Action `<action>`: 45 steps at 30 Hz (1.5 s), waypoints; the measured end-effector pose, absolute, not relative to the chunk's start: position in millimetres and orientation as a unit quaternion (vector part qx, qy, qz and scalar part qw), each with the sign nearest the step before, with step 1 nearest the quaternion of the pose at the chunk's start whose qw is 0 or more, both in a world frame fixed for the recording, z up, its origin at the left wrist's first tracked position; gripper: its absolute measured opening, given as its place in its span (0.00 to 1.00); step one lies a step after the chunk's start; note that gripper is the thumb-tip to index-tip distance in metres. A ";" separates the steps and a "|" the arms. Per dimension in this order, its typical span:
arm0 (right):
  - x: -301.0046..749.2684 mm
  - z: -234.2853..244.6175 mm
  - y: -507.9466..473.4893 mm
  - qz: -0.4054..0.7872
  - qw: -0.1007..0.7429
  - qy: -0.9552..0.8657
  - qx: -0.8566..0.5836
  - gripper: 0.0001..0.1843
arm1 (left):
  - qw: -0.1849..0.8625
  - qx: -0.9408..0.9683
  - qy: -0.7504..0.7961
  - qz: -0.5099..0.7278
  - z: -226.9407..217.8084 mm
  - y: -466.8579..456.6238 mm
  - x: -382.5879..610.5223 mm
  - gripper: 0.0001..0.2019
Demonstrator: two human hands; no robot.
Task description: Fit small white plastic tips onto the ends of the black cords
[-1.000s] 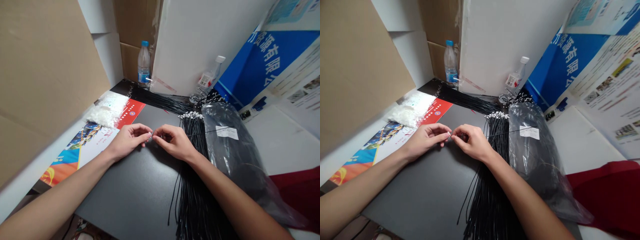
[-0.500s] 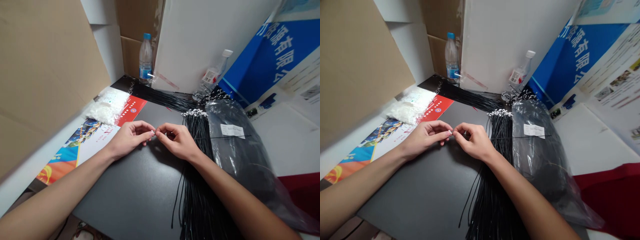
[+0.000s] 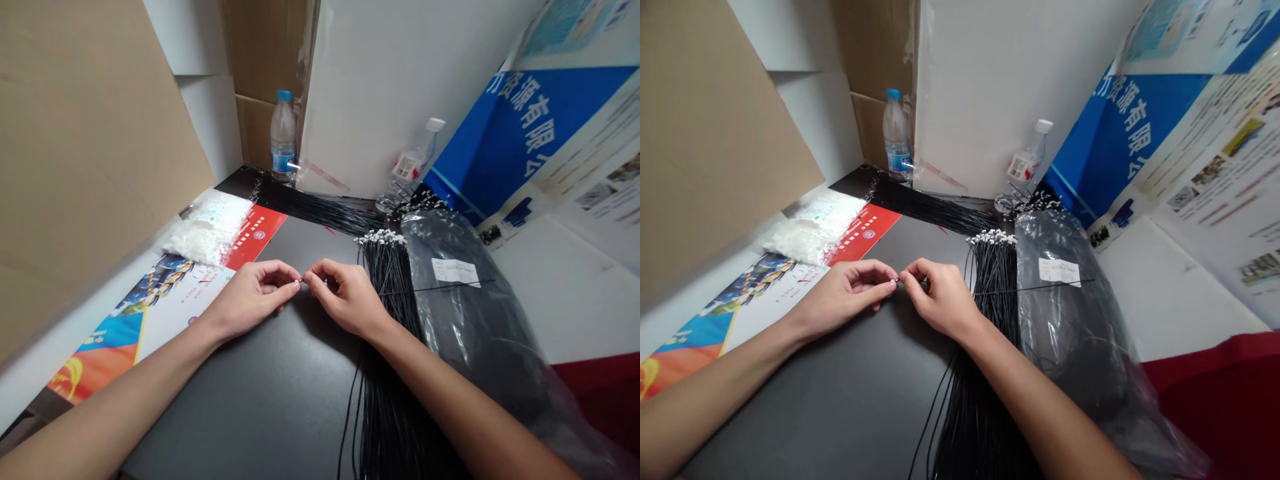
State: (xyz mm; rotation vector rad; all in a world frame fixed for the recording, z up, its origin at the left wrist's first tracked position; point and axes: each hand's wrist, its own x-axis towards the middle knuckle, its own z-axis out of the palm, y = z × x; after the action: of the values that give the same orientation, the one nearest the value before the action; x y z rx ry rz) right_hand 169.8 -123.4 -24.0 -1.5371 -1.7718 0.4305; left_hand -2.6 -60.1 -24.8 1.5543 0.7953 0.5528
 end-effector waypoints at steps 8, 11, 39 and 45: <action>168.7 -28.8 -124.1 0.081 0.366 -0.721 -0.583 0.08 | 0.617 0.659 0.354 0.245 -22.5 -59.8 -0.3 0.09; 167.6 -29.3 -125.2 0.062 0.367 -0.745 -0.554 0.07 | 0.606 0.668 0.348 0.254 -24.1 -59.6 -0.8 0.08; 171.4 -19.8 -125.0 0.257 0.409 -0.668 -0.565 0.08 | 0.655 0.637 0.313 0.260 -28.0 -52.9 -7.6 0.10; 170.0 -18.9 -126.1 0.277 0.409 -0.664 -0.562 0.08 | 0.663 0.631 0.313 0.254 -25.5 -52.0 -7.3 0.10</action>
State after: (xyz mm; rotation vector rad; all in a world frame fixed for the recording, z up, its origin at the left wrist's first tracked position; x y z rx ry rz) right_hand 170.0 -126.1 -18.9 -1.4162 -1.6719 0.6972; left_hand -7.3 -52.0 -25.5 1.4271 0.7066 0.5750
